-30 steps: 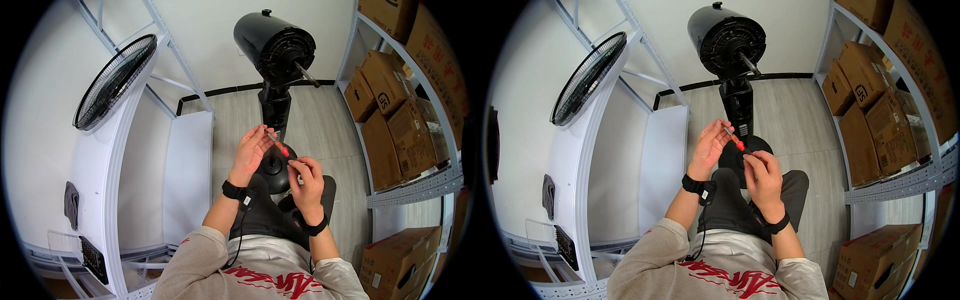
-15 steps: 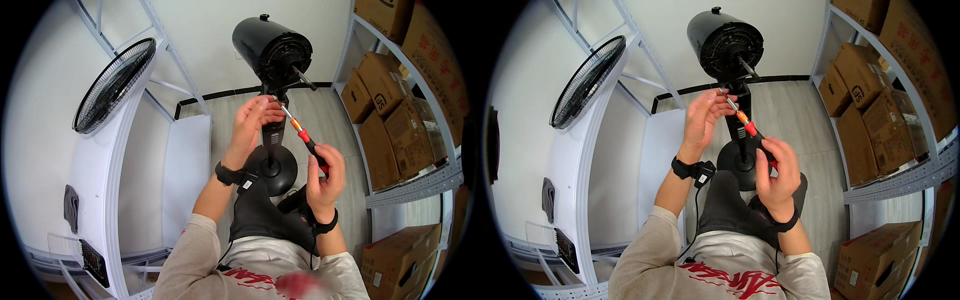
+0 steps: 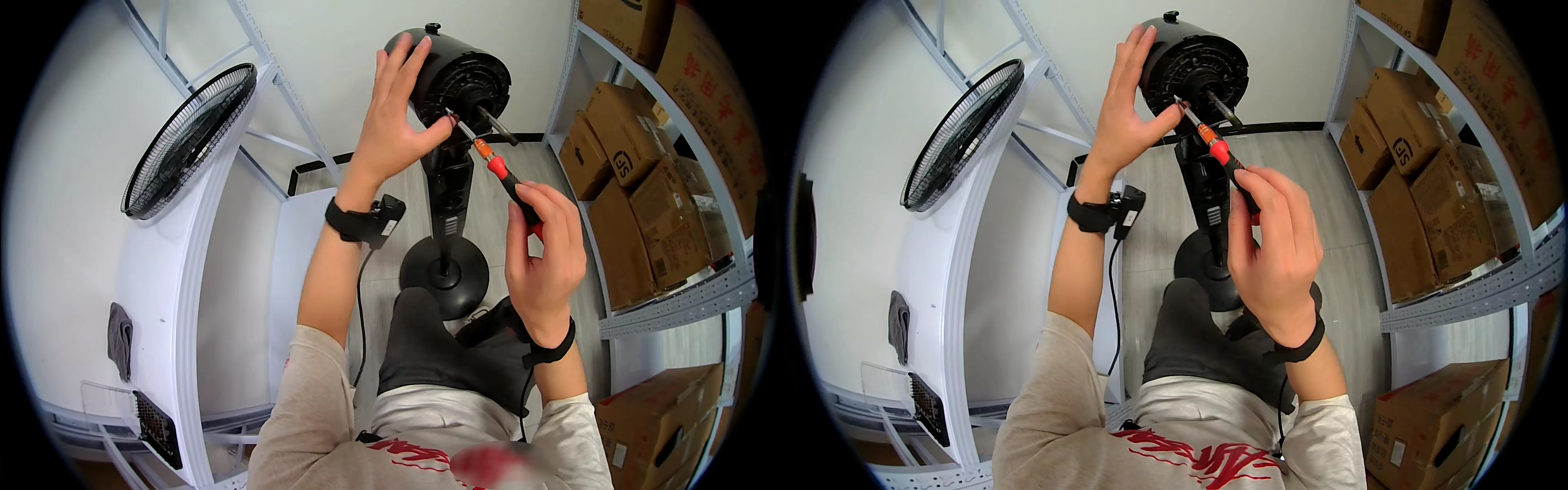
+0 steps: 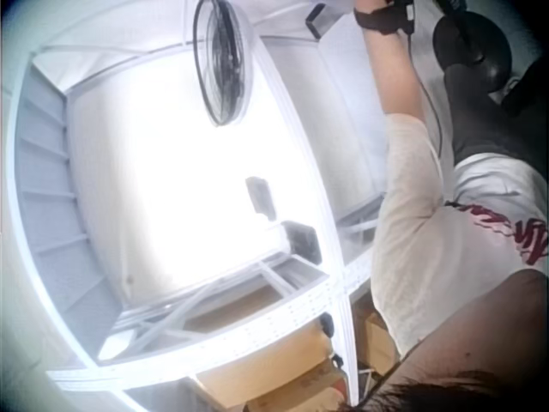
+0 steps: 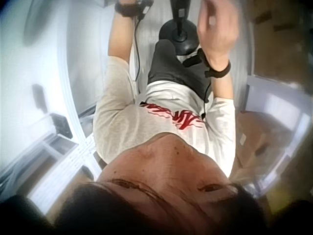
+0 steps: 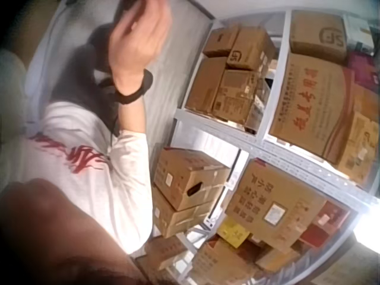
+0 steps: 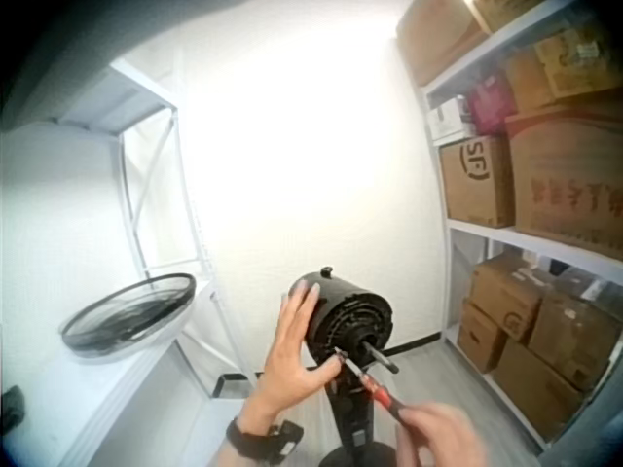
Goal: The person sits on the floor and uses a screwdriver to tighten screws on the motor housing of a standing fan. They rotate the motor to access different screws and later attach the fan cage to the motor assembly.
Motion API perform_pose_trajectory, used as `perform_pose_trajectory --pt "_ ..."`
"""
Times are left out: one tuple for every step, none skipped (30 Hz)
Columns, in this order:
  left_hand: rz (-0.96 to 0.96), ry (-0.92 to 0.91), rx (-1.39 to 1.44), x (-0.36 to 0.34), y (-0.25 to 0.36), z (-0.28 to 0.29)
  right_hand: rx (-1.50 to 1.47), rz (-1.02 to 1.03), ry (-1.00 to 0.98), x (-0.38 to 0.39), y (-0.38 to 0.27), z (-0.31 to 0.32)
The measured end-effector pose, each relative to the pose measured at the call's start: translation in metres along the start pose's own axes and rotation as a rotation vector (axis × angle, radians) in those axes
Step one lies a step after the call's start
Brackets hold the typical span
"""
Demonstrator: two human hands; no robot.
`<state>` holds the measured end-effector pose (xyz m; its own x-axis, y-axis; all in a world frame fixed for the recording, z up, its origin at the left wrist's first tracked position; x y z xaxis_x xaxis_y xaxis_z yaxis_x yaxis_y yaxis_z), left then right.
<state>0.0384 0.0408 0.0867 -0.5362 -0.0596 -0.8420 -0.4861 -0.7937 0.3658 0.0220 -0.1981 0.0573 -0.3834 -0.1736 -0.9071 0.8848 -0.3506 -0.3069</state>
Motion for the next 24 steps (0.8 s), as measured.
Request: perform_pose_trajectory --pt "0.020 -0.050 0.050 -0.003 -0.002 0.000 0.007 0.004 0.002 -0.001 0.001 0.000" --pt "0.015 -0.061 0.041 -0.004 -0.002 0.002 0.015 0.007 0.005 -0.003 0.001 0.000" --pt "0.013 -0.073 0.030 -0.003 -0.003 0.005 0.012 0.010 0.002 -0.003 0.001 0.000" --pt "0.011 -0.085 0.020 -0.003 -0.004 0.006 0.010 0.013 0.000 -0.004 0.001 -0.001" --pt "0.006 -0.086 0.022 -0.003 -0.004 0.006 0.008 0.016 -0.002 -0.004 0.001 -0.002" --pt "0.001 -0.085 0.023 -0.003 -0.005 0.006 0.010 0.016 -0.006 -0.006 0.000 -0.002" --pt "-0.003 -0.084 0.025 -0.003 -0.005 0.005 0.012 0.017 -0.010 -0.007 -0.001 -0.002" --pt "-0.016 -0.084 0.006 -0.003 -0.004 0.005 0.014 0.018 -0.013 -0.009 -0.001 -0.002" --pt "-0.029 -0.083 -0.013 -0.004 -0.003 0.004 0.025 0.031 -0.010 -0.010 -0.002 -0.002" --pt "-0.043 -0.084 -0.030 -0.006 -0.001 0.003 0.037 0.045 -0.008 -0.010 -0.002 -0.002" --pt "-0.038 -0.084 -0.041 -0.006 0.000 0.002 0.049 0.058 -0.005 -0.011 -0.002 -0.002" --pt "-0.032 -0.084 -0.059 -0.006 0.003 0.003 0.052 0.069 0.002 -0.012 -0.003 -0.003" --pt "-0.027 -0.084 -0.076 -0.006 0.005 0.004 0.056 0.079 0.010 -0.012 -0.005 -0.005" --pt "-0.046 -0.075 -0.096 -0.007 0.007 0.005 0.060 0.090 0.017 -0.013 -0.006 -0.006" --pt "-0.068 -0.064 -0.112 -0.008 0.008 0.005 0.072 0.105 0.023 -0.014 -0.008 -0.005" --pt "-0.089 -0.054 -0.128 -0.010 0.009 0.005 0.084 0.121 0.029 -0.016 -0.010 -0.004" --pt "-0.095 -0.073 -0.130 -0.012 0.010 0.005 0.096 0.136 0.034 -0.017 -0.010 -0.004" --pt "-0.103 -0.091 -0.132 -0.015 0.011 0.005 0.088 0.138 0.040 -0.018 -0.011 -0.003" --pt "-0.111 -0.110 -0.134 -0.017 0.013 0.006 0.081 0.141 0.046 -0.018 -0.011 -0.003" --pt "-0.118 -0.128 -0.122 -0.021 0.013 0.006 0.073 0.143 0.051 -0.019 -0.011 -0.002" --pt "-0.125 -0.147 -0.111 -0.024 0.013 0.006 0.079 0.123 0.024 -0.019 -0.009 -0.002" --pt "-0.132 -0.166 -0.099 -0.027 0.012 0.005 0.085 0.103 -0.004 -0.019 -0.007 -0.001" --pt "-0.133 -0.170 -0.098 -0.028 0.011 0.004 0.091 0.083 -0.032 -0.019 -0.005 0.000" --pt "-0.132 -0.178 -0.099 -0.029 0.010 0.004 0.092 0.076 -0.028 -0.021 -0.005 -0.001"
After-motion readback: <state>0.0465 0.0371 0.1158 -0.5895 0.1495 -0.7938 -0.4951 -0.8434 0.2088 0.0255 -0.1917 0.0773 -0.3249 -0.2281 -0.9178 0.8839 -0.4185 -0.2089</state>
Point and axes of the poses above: each hand's wrist, its own x-axis away from the middle knuckle, its own z-axis out of the back of the hand, y = z × x, the point moved 4 cm from there along -x, towards the middle knuckle, and after that the axes turned 9 degrees about x, right-handed, at the moved point
